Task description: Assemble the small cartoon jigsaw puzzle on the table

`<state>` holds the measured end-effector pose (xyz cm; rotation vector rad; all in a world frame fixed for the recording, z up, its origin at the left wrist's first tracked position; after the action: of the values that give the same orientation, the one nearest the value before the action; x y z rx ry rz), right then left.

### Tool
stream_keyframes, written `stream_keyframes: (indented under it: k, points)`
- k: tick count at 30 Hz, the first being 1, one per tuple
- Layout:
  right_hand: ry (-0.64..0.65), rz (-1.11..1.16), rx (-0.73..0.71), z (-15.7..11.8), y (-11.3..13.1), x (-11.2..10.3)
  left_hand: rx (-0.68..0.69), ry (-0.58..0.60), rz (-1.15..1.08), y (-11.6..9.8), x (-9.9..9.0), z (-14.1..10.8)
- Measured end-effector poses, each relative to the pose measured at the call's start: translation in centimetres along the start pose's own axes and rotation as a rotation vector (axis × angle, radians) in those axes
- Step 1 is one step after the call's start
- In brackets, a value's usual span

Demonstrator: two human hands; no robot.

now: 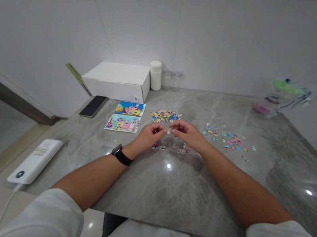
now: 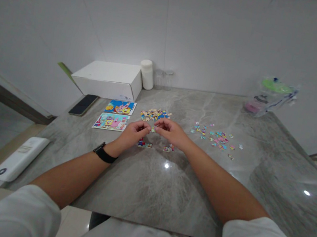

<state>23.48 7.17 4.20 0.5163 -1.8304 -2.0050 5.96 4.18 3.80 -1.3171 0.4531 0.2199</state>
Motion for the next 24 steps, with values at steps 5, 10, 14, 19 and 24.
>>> stream_keyframes:
  k: [5,10,14,19,24]
  points:
    - [-0.006,0.062,0.022,0.0,-0.3,0.2,-0.007,-0.004,0.001,0.1,0.3,-0.2]
    - [-0.004,0.053,0.022,0.0,0.2,-0.1,0.022,0.016,0.017,0.2,0.6,-0.2]
    - [-0.004,0.022,0.028,0.0,0.6,-0.7,0.109,0.014,0.122,-0.2,0.5,-0.3]
    - [0.056,-0.006,0.066,0.1,0.6,-1.2,0.261,-0.051,0.245,-1.2,0.0,-0.8]
    - [0.130,-0.040,0.107,-0.3,0.2,-0.9,0.387,-0.004,0.322,-2.2,0.3,-1.3]
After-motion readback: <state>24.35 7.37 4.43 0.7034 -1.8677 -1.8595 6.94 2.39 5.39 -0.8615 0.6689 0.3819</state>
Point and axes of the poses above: each hand's wrist, its own z-axis towards the middle knuckle, its own x-axis out of the palm, y = z × x, the point moved 6 cm from there along z, towards the middle knuckle, and after that the axes turned 9 degrees about z, right-handed, at the moved point
